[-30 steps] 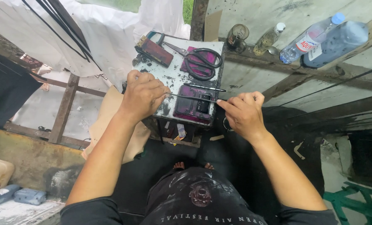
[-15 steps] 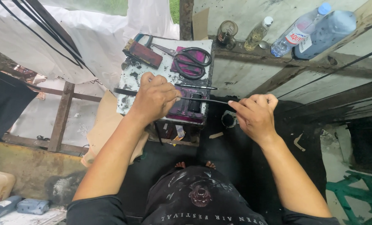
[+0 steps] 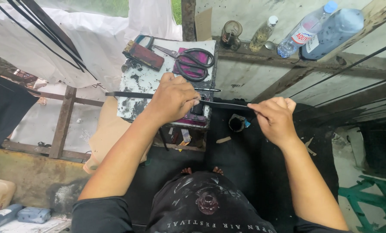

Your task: Applying edge paint to leather straps using a manual applicator and hanging them on a line to dry.

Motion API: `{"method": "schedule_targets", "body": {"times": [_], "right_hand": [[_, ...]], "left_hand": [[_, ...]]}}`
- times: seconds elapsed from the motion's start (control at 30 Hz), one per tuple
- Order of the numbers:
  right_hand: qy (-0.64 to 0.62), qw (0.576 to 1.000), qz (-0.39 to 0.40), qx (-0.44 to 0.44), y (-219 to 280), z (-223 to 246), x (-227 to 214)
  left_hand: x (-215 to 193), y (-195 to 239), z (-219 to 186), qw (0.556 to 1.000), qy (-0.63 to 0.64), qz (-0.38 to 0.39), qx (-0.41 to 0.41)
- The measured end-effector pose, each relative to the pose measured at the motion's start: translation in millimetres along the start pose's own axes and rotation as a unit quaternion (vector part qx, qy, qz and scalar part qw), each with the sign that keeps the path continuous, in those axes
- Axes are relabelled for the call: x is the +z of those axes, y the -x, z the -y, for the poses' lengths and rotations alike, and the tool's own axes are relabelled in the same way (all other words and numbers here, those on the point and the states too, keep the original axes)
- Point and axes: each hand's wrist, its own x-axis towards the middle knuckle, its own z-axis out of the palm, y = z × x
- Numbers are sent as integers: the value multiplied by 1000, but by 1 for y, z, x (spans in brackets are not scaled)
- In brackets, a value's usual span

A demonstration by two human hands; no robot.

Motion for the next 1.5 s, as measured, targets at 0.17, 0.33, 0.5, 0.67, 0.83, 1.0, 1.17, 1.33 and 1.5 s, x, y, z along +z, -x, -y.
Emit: {"method": "schedule_targets", "body": {"times": [0.17,0.33,0.5,0.67,0.83,1.0,1.17,1.33,1.5], "right_hand": [[-123,987,73,73,-5,-9,-16],[-270,948,132,109,-20,-27,-13],[-440,874,155,137,-44,-1,-11],[-384,905,173,57,-68,19,-19],[-280,944,175,9,-78,37,-29],[-112,984,119,-70,-70,38,4],[-22,985,31,-166,-69,50,29],[3,982,-2,-187,-67,54,45],[19,982,-2,-188,-66,56,46]], "left_hand": [[-16,-13,-12,992,94,54,-59],[-22,-26,-26,977,159,89,-110],[-12,-33,-33,973,193,74,-105],[-30,-35,-38,970,187,96,-118],[-70,-11,-20,959,159,139,-189],[-82,28,12,966,77,111,-221],[-73,47,28,984,-26,64,-166],[-69,57,35,986,-78,40,-143],[-63,58,34,988,-92,11,-125]]}}
